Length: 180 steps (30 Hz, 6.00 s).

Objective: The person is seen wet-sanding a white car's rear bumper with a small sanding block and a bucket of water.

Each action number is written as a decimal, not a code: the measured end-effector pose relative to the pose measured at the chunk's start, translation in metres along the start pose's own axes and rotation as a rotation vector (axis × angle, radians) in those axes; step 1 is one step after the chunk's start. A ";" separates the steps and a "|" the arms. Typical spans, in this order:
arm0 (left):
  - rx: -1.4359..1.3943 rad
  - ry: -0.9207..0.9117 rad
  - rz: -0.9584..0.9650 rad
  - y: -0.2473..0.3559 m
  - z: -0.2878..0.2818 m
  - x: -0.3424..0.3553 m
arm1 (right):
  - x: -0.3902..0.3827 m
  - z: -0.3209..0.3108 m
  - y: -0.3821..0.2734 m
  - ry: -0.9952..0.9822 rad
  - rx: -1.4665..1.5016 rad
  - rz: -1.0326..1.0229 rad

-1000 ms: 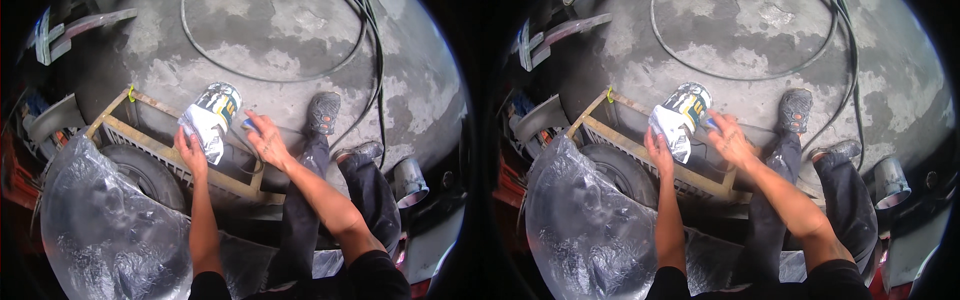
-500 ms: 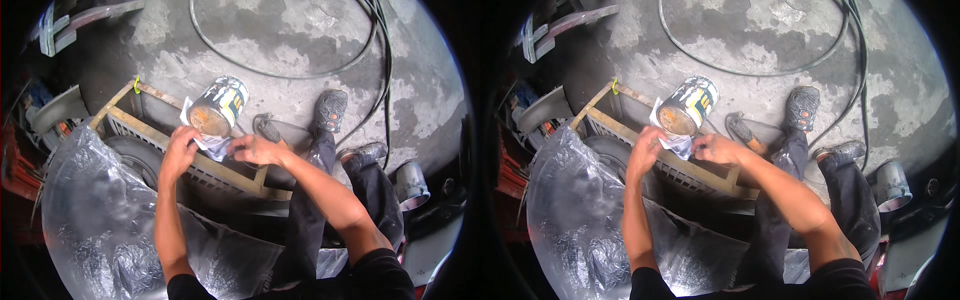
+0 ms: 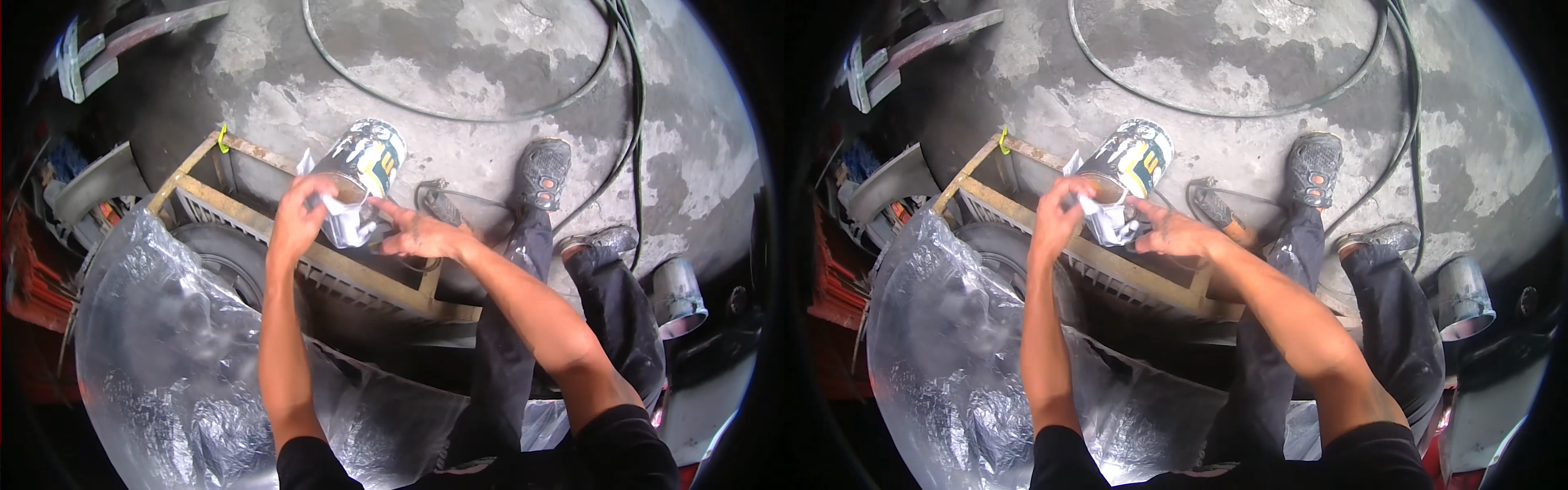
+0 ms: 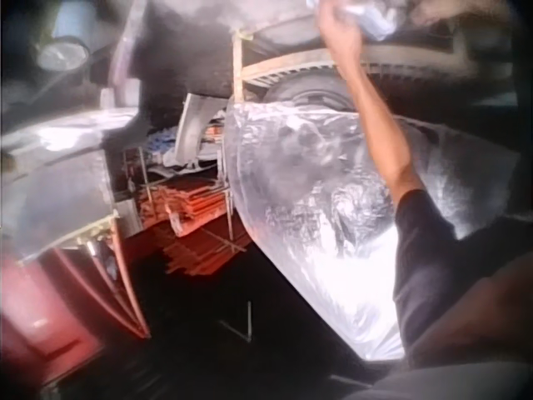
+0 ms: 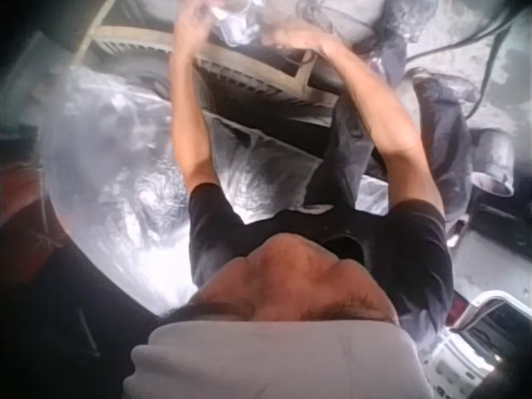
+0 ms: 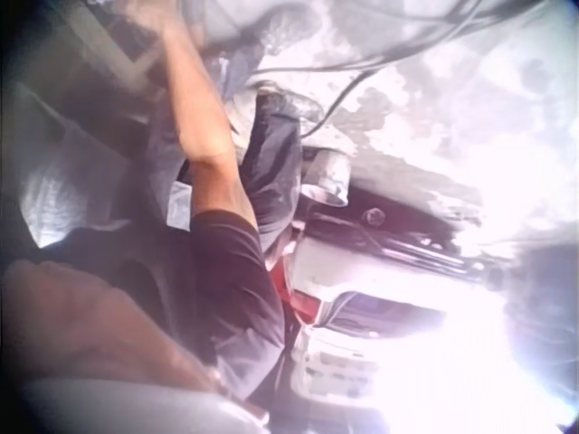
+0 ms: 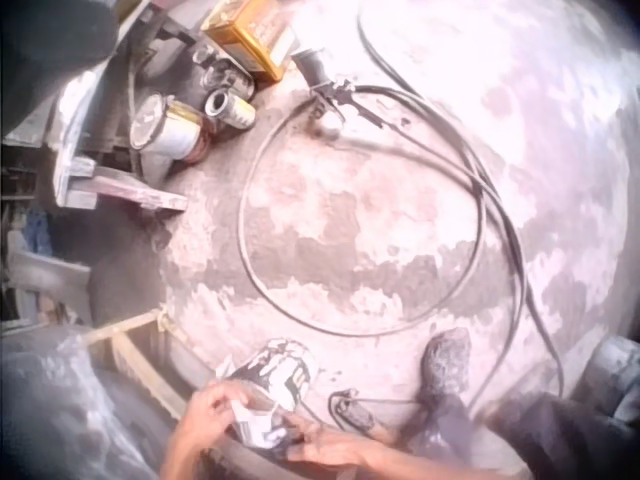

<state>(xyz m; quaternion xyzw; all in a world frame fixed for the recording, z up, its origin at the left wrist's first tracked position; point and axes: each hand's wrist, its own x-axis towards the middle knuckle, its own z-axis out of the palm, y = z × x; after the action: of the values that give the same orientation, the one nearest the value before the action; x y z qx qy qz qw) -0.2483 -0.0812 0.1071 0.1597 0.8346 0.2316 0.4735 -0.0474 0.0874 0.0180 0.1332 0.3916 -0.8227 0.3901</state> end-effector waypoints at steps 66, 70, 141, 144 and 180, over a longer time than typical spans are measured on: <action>-0.659 0.638 -0.572 -0.132 0.071 -0.020 | 0.045 0.058 0.012 0.536 -0.272 -0.044; -0.859 0.511 -0.479 -0.181 0.068 -0.010 | 0.060 0.062 0.052 0.693 -0.243 -0.167; 1.287 -2.284 0.298 0.589 0.647 -0.291 | -0.747 0.003 0.347 1.463 1.713 -0.881; 1.300 -2.147 0.418 0.565 0.711 -0.229 | -0.747 -0.048 0.381 1.408 1.549 -0.907; 0.969 -1.895 1.794 0.453 0.749 -0.229 | -0.801 -0.092 0.394 2.640 0.220 -0.581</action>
<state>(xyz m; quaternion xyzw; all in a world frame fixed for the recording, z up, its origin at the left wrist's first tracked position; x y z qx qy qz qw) 0.5352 0.3655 0.1818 0.8752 -0.1905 -0.0513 0.4417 0.7674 0.4336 0.1656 0.7597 0.4171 -0.1612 -0.4722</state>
